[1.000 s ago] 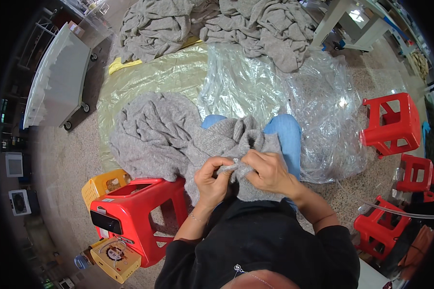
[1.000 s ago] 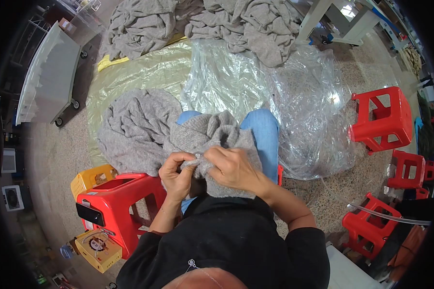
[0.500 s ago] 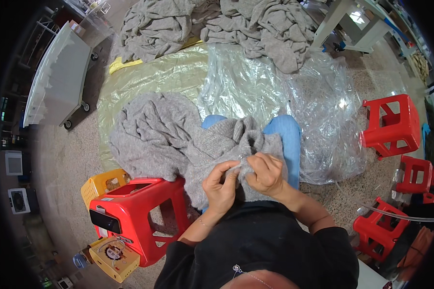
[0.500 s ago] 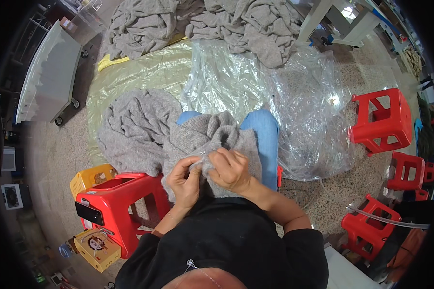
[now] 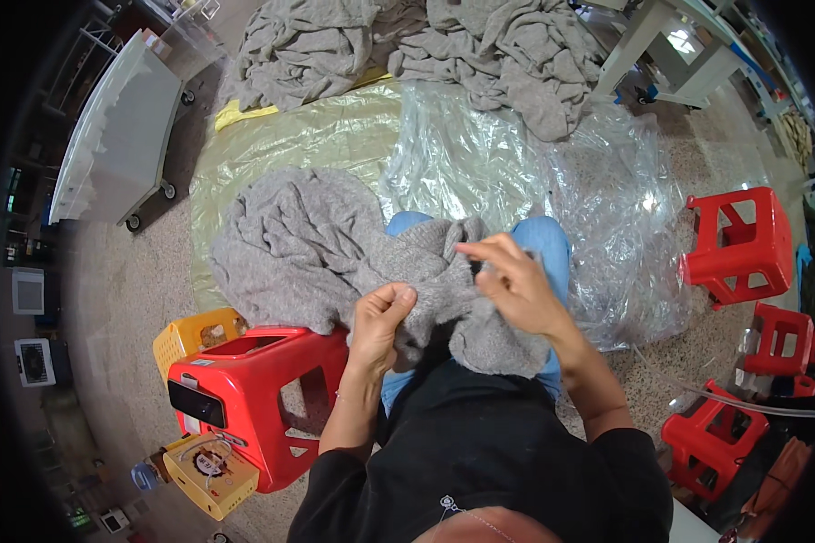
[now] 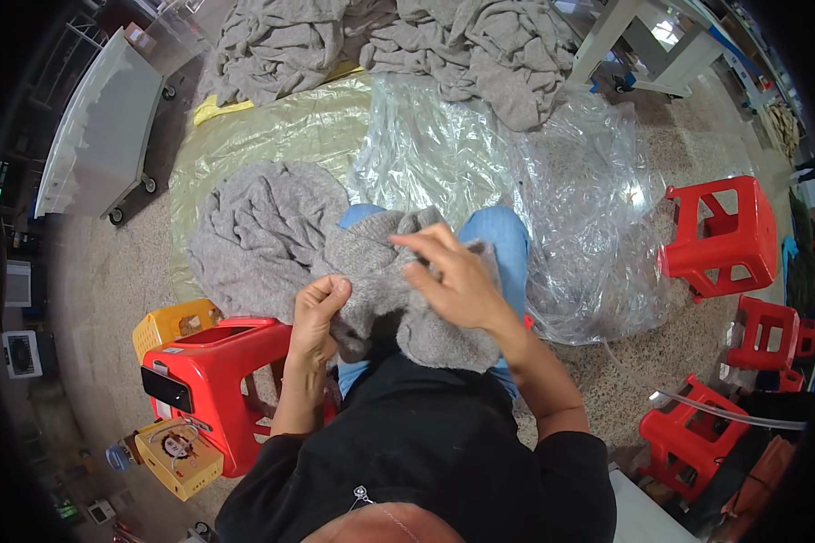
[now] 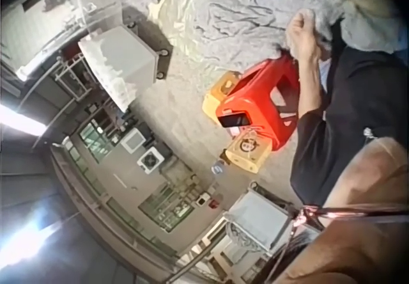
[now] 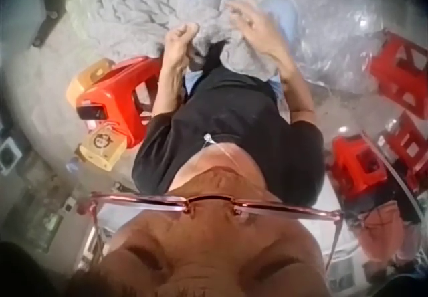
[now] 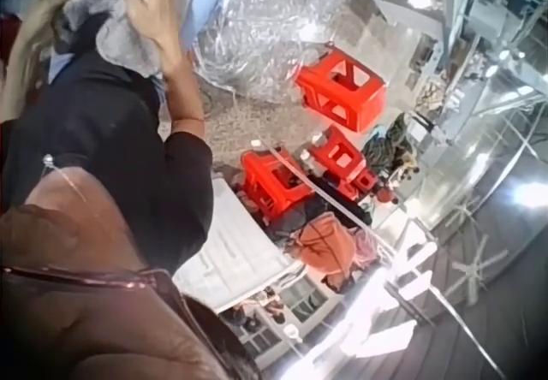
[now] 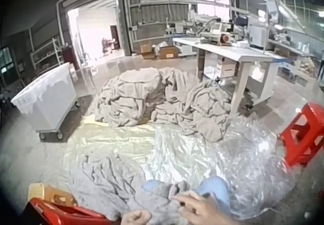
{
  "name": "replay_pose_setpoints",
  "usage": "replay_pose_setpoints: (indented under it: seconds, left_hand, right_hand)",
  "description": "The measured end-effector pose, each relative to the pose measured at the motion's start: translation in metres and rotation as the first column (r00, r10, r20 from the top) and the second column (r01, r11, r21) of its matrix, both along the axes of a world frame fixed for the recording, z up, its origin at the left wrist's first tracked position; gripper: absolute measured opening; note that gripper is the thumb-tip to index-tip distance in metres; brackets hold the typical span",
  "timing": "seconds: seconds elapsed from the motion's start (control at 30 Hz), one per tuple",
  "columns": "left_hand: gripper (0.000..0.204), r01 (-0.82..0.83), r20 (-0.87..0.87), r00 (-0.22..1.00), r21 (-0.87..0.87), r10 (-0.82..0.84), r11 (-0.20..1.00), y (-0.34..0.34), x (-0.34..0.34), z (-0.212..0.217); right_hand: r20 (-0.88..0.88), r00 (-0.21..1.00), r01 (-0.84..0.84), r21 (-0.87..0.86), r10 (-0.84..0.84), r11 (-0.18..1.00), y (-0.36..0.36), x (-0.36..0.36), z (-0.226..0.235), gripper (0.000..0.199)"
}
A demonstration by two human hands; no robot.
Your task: Trimming loose threads and performing a quality inspection of grey fabric garments.
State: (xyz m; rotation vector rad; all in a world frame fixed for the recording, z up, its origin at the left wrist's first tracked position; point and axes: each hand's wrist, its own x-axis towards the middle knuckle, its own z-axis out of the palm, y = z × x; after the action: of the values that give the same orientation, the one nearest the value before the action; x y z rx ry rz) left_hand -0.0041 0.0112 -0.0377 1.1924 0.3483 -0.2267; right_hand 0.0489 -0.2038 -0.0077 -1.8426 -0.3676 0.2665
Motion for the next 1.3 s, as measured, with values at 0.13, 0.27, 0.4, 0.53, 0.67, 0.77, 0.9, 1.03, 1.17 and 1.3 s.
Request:
replay_pose_setpoints:
  seconds: [0.13,0.27,0.4,0.53,0.67,0.77,0.9,1.03,1.17,1.3]
  left_hand:
    - [0.009,0.009,0.027,1.0,-0.015,-0.009,1.0,-0.01,0.006,0.006]
    - [0.008,0.179,-0.057,0.982,-0.026,-0.18,0.984,-0.007,0.003,0.013]
    - [0.015,0.263,-0.104,0.958,-0.069,-0.269,0.962,-0.007,0.001,0.006]
    - [0.016,0.097,0.031,0.995,-0.12,-0.094,0.988,-0.015,0.004,0.001]
    - [0.016,0.037,-0.059,0.997,-0.169,-0.047,0.985,-0.019,0.008,0.005]
    - [0.016,0.036,-0.035,0.998,-0.182,-0.043,0.983,-0.016,0.008,-0.001]
    - [0.014,0.127,-0.05,0.99,-0.13,-0.135,0.983,-0.018,0.006,0.002]
    - [0.013,0.105,-0.014,0.994,-0.146,-0.109,0.984,-0.019,0.005,-0.002]
    - [0.011,-0.018,-0.03,0.999,-0.23,0.012,0.973,-0.022,0.006,-0.007]
    - [0.01,-0.033,-0.04,0.999,-0.221,0.025,0.975,-0.022,0.009,-0.008]
  right_hand:
    - [0.114,0.971,-0.212,0.018,0.209,0.977,0.019,0.004,-0.011,0.014]
    - [-0.01,0.992,-0.124,0.212,0.129,0.969,0.016,0.009,-0.019,0.007]
    - [0.133,0.987,-0.111,0.178,0.088,0.978,0.022,0.006,-0.03,0.01]
    - [-0.108,0.99,-0.074,0.163,0.092,0.984,0.022,0.003,-0.022,0.009]
    - [-0.075,0.994,-0.076,0.112,0.085,0.991,0.024,0.001,-0.023,0.01]
    - [-0.221,0.958,-0.132,0.23,0.184,0.964,0.023,-0.003,-0.013,0.01]
    - [-0.127,0.97,-0.203,0.057,0.209,0.978,0.019,0.001,-0.02,0.009]
    - [-0.061,0.997,-0.048,0.071,0.053,0.996,0.028,-0.002,-0.024,0.009]
    - [-0.156,0.986,-0.033,0.112,0.05,0.993,0.026,0.0,-0.026,0.01]
    - [-0.185,0.965,-0.151,0.185,0.186,0.971,0.024,0.003,-0.027,0.012]
